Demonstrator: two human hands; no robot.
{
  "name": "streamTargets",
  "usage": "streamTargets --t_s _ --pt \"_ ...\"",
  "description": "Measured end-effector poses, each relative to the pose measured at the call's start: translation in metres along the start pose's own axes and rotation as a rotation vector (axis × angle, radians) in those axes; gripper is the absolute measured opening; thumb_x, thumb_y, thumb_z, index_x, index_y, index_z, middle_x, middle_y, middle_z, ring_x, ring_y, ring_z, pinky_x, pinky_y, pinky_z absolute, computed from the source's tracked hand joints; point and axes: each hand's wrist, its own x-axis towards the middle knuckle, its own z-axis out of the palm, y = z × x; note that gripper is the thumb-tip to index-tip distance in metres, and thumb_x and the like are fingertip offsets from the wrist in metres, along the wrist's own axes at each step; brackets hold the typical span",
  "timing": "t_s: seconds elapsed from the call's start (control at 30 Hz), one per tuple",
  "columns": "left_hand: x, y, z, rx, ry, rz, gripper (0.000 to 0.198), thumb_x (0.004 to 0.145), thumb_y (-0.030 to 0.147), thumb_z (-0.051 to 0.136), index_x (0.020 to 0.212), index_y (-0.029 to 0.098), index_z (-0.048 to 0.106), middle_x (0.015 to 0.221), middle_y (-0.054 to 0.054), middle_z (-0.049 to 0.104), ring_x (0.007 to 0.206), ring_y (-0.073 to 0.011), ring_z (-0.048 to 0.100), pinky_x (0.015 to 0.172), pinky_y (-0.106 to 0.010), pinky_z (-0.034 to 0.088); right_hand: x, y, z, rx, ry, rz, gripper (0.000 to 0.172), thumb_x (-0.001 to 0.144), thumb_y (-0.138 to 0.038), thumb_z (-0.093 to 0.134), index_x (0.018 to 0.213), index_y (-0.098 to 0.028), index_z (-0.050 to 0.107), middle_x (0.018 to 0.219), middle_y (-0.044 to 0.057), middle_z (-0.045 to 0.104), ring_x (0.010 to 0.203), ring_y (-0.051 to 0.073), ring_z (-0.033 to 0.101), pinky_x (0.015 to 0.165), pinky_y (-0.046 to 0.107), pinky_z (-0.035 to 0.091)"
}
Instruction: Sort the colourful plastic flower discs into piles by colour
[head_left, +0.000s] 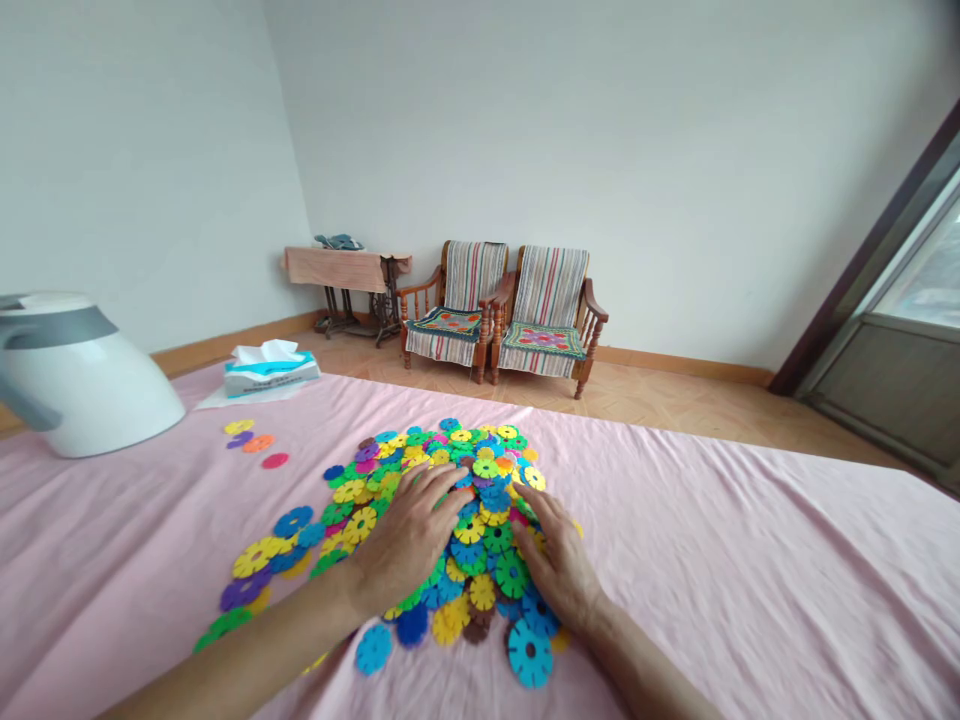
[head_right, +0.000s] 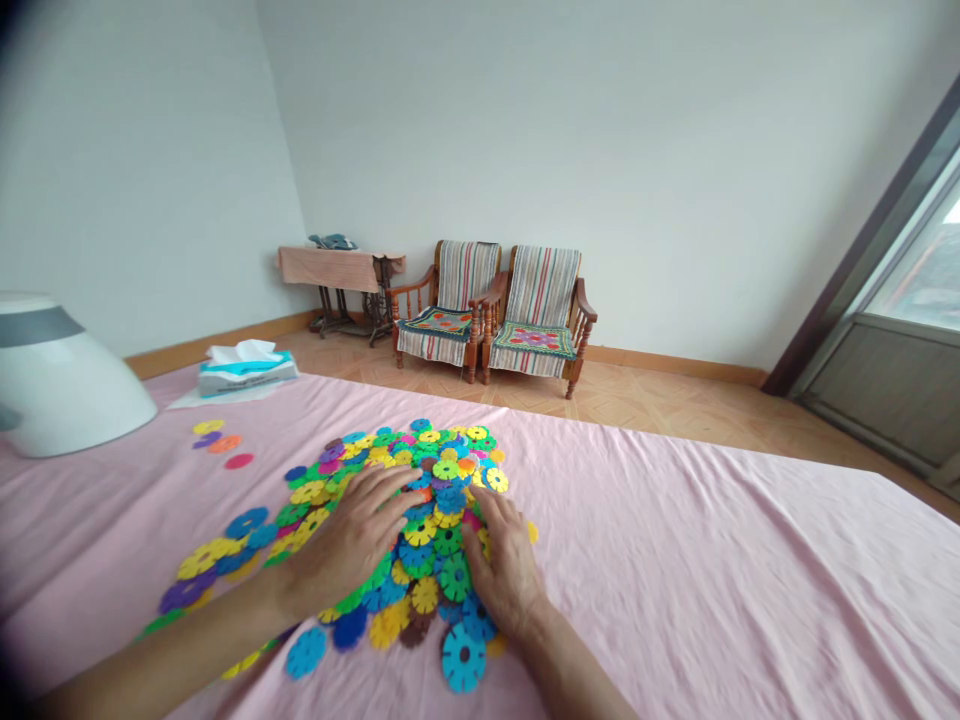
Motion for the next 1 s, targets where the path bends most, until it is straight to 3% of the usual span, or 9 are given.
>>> streamTargets --t_s 0.07,0.17,0.33,0.47,0.57,0.73,0.9,1.0 --pt "0.000 0.005 0.005 -0.008 -0.033 0.021 0.034 0.091 0.019 0.051 0.124 0.023 0.053 0.133 -0.007 0.052 0.124 -0.0264 0.042 0.106 -0.052 0.030 0.000 -0.006 -0.004 -0.031 -0.102 -0.084 0.043 0.091 -0.030 0.046 0.134 -0.023 0.046 0.130 0.009 0.055 0.120 0.024 0.048 0.099 0.042 0.040" --pt "0.000 0.007 0.009 -0.023 -0.072 0.050 0.035 0.091 0.033 0.054 0.125 0.025 0.053 0.129 -0.005 0.056 0.121 -0.0271 0.045 0.104 -0.053 0.030 0.001 -0.019 -0.013 -0.040 -0.227 -0.176 0.039 0.091 -0.028 0.046 0.130 -0.027 0.050 0.129 0.006 0.057 0.119 0.023 0.048 0.099 0.042 0.038" --pt "0.000 0.010 -0.001 -0.164 -0.046 -0.002 0.015 0.093 0.030 0.051 0.091 0.020 0.062 0.097 -0.002 0.065 0.101 -0.0208 0.054 0.103 -0.047 0.031 -0.001 -0.033 -0.022 0.061 -0.278 -0.187 0.020 0.092 -0.023 0.040 0.099 -0.024 0.060 0.098 0.003 0.066 0.094 0.018 0.057 0.087 0.035 0.043" --pt "0.000 0.022 -0.006 -0.229 0.019 -0.010 0.019 0.092 0.027 0.051 0.076 0.019 0.058 0.082 -0.001 0.061 0.087 -0.0184 0.054 0.101 -0.045 0.032 -0.003 -0.025 -0.016 0.144 -0.125 -0.107 0.021 0.094 -0.026 0.038 0.096 -0.023 0.059 0.092 0.004 0.063 0.088 0.018 0.058 0.081 0.031 0.045" --pt "-0.001 0.033 0.001 -0.241 0.022 -0.007 0.011 0.090 0.021 0.052 0.081 0.019 0.059 0.085 -0.003 0.060 0.090 -0.0200 0.053 0.096 -0.044 0.037 -0.005 -0.013 -0.009 0.170 0.039 -0.016 0.021 0.094 -0.027 0.038 0.097 -0.021 0.058 0.094 0.005 0.062 0.090 0.018 0.058 0.081 0.031 0.046" --pt "-0.008 0.039 0.017 -0.284 -0.004 -0.014 0.012 0.091 0.018 0.049 0.086 0.019 0.060 0.085 -0.004 0.060 0.085 -0.0206 0.053 0.083 -0.039 0.044 0.003 0.003 0.000 0.104 0.198 0.080 0.021 0.093 -0.028 0.039 0.098 -0.020 0.058 0.094 0.006 0.063 0.090 0.018 0.059 0.079 0.031 0.047" --pt "-0.011 0.037 0.019 -0.295 0.051 0.006 0.013 0.091 0.019 0.047 0.089 0.020 0.059 0.085 -0.004 0.061 0.085 -0.0206 0.054 0.083 -0.038 0.045 0.048 0.012 0.012 -0.091 0.143 0.039 0.023 0.086 -0.027 0.047 0.103 -0.019 0.060 0.100 0.009 0.063 0.097 0.022 0.058 0.085 0.037 0.046" --pt "-0.012 0.038 0.018 -0.285 0.059 -0.003 0.014 0.091 0.017 0.046 0.090 0.020 0.059 0.086 -0.004 0.061 0.085 -0.0208 0.055 0.083 -0.038 0.046 0.083 0.009 0.026 -0.230 0.067 0.034 0.033 0.083 -0.032 0.056 0.113 -0.022 0.060 0.111 0.010 0.063 0.105 0.027 0.055 0.089 0.044 0.043"
